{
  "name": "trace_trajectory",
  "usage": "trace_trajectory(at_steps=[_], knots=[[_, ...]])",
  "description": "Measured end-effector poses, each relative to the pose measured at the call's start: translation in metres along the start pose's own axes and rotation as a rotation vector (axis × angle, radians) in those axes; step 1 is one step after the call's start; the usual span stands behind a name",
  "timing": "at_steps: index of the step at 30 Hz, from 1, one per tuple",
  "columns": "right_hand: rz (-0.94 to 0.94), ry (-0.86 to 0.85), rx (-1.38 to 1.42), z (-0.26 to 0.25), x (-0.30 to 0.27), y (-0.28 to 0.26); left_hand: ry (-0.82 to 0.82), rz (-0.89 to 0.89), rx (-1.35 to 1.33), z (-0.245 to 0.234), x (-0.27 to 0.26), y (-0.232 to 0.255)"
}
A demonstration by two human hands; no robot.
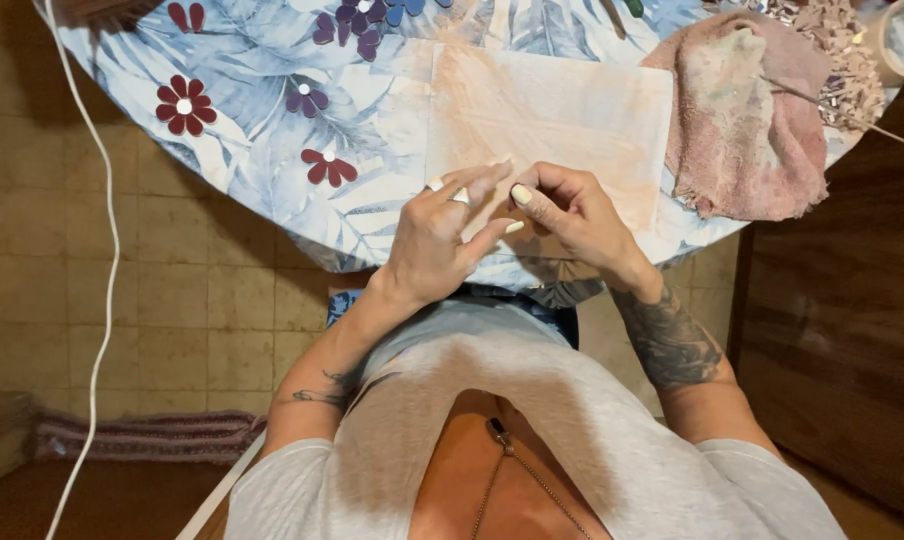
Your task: Sanding the surface of a mosaic piece with a small piece of sandpaper to smooth it.
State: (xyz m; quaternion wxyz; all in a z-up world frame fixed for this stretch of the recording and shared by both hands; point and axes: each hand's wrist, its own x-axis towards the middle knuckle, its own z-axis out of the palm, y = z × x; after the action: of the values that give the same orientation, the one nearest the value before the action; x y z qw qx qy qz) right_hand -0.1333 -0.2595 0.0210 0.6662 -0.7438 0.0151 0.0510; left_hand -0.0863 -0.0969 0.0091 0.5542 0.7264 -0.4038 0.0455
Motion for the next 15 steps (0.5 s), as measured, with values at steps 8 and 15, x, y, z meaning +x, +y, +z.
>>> trace_trajectory(at_steps=[8, 15], knots=[[-0.194, 0.005, -0.736, -0.043, -0.016, 0.021, -0.168, 0.062, 0.458, 0.015, -0.013, -0.009], [-0.166, -0.072, -1.410, -0.062, -0.034, 0.057, -0.427, 0.009, 0.600, 0.016, -0.014, -0.011]])
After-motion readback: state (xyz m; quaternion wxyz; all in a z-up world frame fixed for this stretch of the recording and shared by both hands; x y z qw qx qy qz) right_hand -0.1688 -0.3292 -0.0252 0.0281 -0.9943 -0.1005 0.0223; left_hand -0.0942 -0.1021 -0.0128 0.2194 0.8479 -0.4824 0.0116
